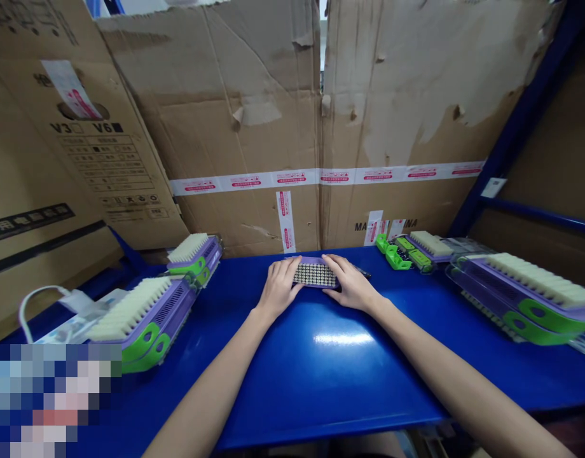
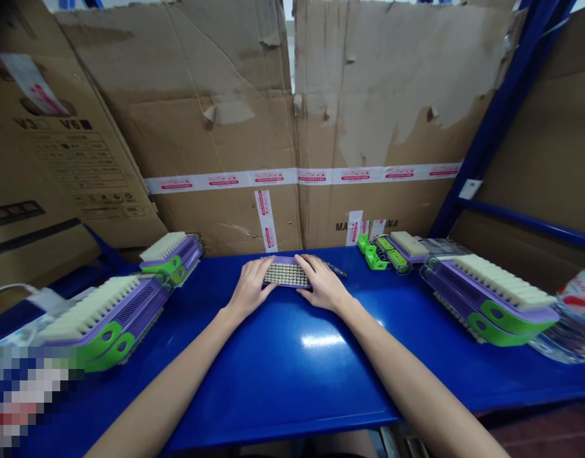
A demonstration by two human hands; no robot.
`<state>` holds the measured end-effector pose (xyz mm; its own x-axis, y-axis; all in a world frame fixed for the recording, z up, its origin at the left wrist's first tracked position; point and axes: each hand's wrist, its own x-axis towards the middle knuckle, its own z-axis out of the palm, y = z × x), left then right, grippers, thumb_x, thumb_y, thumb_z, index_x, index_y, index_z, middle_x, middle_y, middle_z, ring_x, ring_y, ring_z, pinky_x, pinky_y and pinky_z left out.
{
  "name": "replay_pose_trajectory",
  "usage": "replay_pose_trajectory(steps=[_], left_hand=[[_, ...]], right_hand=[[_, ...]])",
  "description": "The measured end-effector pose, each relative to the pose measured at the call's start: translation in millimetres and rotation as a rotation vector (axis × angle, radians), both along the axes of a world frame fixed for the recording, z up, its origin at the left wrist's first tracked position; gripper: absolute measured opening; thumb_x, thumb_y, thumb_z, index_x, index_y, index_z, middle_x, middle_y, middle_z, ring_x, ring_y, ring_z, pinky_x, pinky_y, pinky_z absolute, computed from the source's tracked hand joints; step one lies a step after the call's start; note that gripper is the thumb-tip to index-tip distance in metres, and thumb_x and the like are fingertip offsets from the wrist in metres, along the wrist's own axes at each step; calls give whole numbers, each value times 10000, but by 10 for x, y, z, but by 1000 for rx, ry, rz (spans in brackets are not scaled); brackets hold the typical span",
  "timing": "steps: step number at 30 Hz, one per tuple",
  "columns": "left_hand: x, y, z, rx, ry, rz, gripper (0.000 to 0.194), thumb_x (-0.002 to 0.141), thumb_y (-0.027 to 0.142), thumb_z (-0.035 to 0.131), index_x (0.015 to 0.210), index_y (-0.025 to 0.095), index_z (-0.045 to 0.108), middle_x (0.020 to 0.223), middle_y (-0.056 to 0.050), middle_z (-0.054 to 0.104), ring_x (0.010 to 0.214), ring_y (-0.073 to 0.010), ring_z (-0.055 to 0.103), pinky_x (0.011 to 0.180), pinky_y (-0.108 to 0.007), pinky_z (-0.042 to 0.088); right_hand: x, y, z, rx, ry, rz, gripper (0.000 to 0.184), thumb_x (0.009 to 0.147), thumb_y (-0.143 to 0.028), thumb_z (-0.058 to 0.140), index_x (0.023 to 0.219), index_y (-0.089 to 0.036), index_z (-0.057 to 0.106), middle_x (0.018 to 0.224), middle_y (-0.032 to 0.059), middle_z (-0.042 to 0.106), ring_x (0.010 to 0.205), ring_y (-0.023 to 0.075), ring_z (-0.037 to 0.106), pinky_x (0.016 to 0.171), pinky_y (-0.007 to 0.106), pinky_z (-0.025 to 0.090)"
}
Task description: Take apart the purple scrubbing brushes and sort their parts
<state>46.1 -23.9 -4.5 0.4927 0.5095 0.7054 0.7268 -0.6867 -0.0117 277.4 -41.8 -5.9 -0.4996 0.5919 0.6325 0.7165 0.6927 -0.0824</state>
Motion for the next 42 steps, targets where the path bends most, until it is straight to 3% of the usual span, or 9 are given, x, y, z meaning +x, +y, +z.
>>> replay_pose_trajectory(steps=[10,19,24,32,42], left_hand=[[-11,-3,4,34,8,30,471,768,228,668,1202,166,498,1110,-121,561,1011,-272,532,854,-404,449],[-7,-17,4,19,-18,36,467,761,218,658,1202,183,510,1109,-125,562,1028,-280,530,861,-419,450],[-6,-21,16,31,-13,26,455,757,216,656,1187,168,515,1136,-132,566,1045,-281,528,886,-424,442],[8,-53,58,62,32,27,509,770,218,630,1252,160,477,1255,-147,544,1189,-295,481,1037,-490,326],[15,-39,29,56,53,-15,425,798,194,602,1215,179,521,1124,-104,625,1062,-257,553,1001,-465,364]], right_hand=[[-18,-10,11,269,-7,12,539,889,-249,500,1403,-157,365,1182,149,601,1114,272,522,888,445,461],[-29,-13,18,204,-39,-22,570,896,-281,482,1434,-172,327,1223,154,581,1140,279,502,909,457,435],[-37,-20,27,202,-58,-17,563,883,-203,461,1430,-163,331,1228,149,577,1132,275,500,914,452,427],[-42,-17,32,243,-74,-15,495,887,-181,451,1379,-143,406,1196,143,596,1103,265,511,904,435,423],[-81,-9,3,231,-113,-2,513,895,-234,472,1396,-159,392,1231,142,573,1137,271,491,943,448,411]])
